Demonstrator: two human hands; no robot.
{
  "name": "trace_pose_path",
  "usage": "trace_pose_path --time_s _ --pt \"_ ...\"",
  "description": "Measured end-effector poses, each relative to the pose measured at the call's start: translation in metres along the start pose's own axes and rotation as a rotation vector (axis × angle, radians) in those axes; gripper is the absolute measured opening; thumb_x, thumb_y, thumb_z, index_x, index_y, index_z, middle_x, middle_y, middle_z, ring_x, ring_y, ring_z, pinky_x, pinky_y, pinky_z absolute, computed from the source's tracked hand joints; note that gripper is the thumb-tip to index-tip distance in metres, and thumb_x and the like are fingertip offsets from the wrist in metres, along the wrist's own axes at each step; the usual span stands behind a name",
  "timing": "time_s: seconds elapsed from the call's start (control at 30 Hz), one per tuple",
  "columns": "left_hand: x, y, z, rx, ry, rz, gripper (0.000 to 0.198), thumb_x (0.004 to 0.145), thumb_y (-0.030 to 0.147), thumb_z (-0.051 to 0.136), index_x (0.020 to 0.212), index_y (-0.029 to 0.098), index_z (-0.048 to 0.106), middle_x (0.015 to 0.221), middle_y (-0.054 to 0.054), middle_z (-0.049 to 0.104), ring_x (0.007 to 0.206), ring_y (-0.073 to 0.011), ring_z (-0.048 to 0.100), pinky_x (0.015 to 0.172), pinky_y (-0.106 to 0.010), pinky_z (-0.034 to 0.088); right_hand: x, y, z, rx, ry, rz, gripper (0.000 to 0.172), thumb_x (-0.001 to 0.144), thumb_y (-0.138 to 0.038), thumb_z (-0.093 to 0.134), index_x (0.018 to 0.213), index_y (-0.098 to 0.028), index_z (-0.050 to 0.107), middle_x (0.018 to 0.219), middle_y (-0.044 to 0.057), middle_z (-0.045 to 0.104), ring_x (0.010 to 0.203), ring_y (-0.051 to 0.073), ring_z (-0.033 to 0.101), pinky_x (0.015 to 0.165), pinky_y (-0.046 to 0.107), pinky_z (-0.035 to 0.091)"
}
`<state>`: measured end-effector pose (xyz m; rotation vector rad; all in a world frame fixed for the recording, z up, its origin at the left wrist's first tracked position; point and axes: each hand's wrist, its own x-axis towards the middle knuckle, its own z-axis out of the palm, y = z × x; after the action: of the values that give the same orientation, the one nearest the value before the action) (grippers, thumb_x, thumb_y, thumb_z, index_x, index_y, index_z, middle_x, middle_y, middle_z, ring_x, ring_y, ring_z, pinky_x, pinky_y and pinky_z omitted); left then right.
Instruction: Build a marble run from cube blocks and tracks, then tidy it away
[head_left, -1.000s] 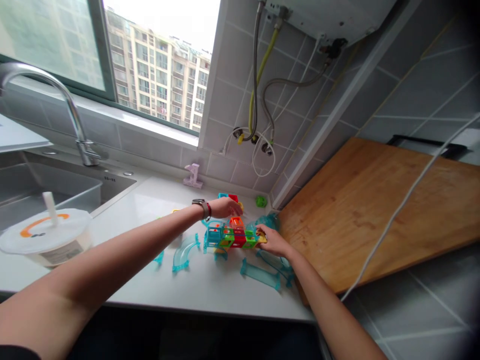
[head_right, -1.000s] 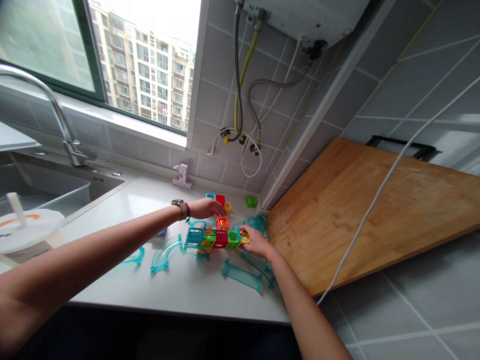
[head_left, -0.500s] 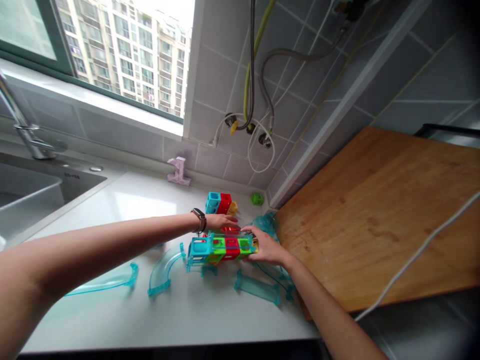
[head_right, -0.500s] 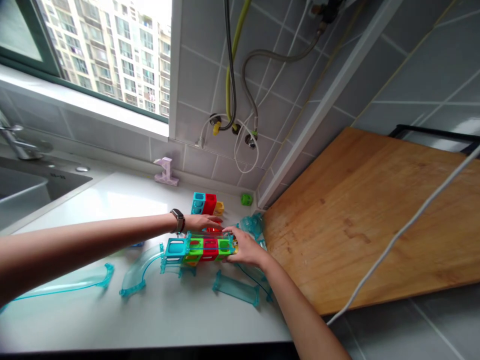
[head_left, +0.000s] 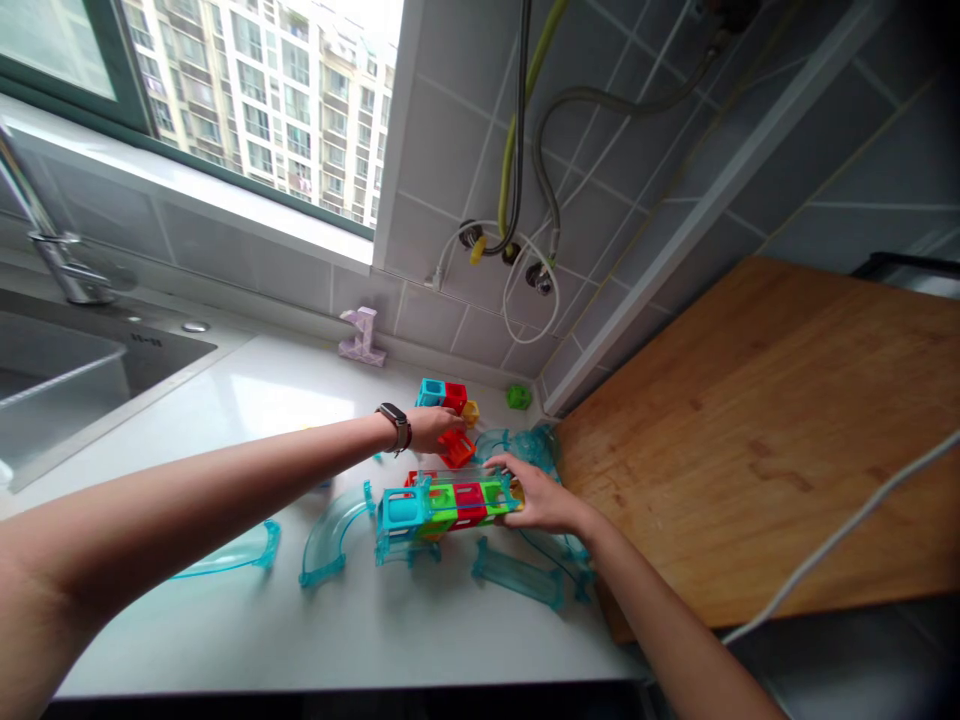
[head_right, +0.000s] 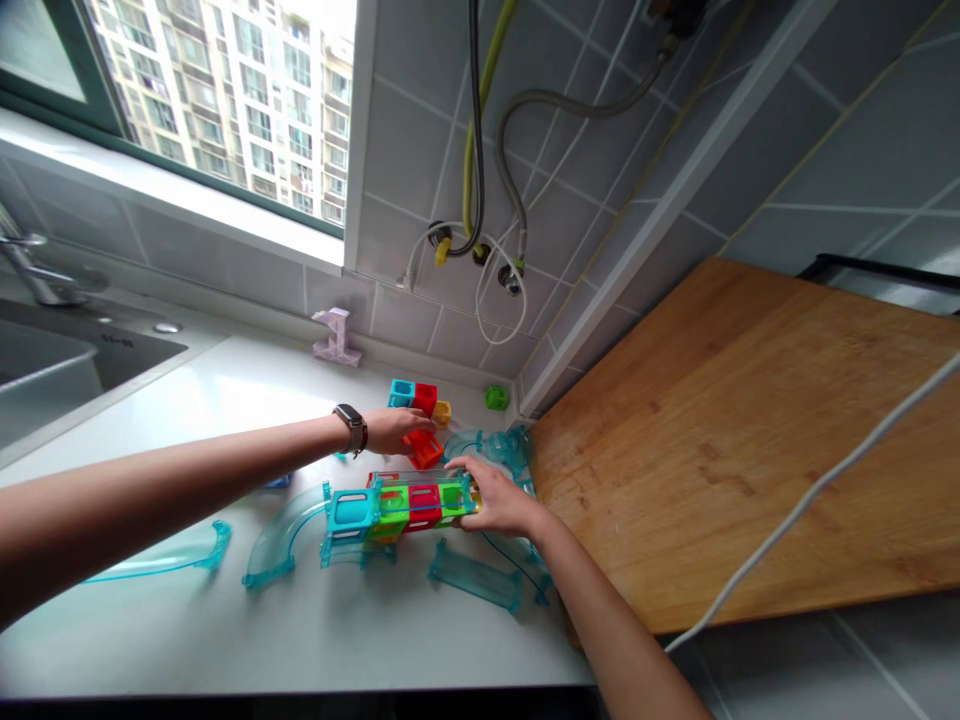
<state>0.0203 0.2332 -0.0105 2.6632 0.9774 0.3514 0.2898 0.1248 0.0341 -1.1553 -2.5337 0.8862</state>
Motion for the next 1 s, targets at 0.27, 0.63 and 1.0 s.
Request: trace_pose_path --time_s 0.27,0.63,1.0 --pt "-0.031 0.020 -0.035 0.041 -0.011 -0.005 0.062 0.082 0.008 0.066 0.141 0.028 0.062 0.151 -0.010 0.056 0.132 -0.0289 0.058 0.102 -0.034 0.050 -0.010 -0.002 -0.006 0.040 -0.049 0.002 0.073 0.068 -0.014 0.078 0.134 -0.026 0.052 0.131 0.007 0.061 0.112 0.023 0.063 0.094 0.034 0.051" --pt "-0.067 0.042 -0.024 -0.094 -0.326 0.029 0.080 0.054 0.007 0.089 0.127 0.035 0.072 0.122 -0.001 0.077 0.107 -0.0251 0.073 0.086 -0.028 0.056 -0.002 -0.001 -0.006 0.021 -0.092 0.005 0.071 0.066 -0.010 0.073 0.131 -0.025 0.049 0.124 0.005 0.061 0.092 0.018 0.065 0.082 0.029 0.051" --pt "-0.104 0.053 -0.020 -0.093 0.001 -0.113 0.034 0.076 0.027 0.074 0.109 0.022 0.071 0.107 -0.007 0.076 0.095 -0.0243 0.072 0.080 -0.029 0.054 -0.006 -0.010 -0.010 -0.053 -0.093 0.031 0.072 0.065 -0.012 0.075 0.131 -0.025 0.047 0.122 0.005 0.060 0.093 0.018 0.061 0.081 0.028 0.049"
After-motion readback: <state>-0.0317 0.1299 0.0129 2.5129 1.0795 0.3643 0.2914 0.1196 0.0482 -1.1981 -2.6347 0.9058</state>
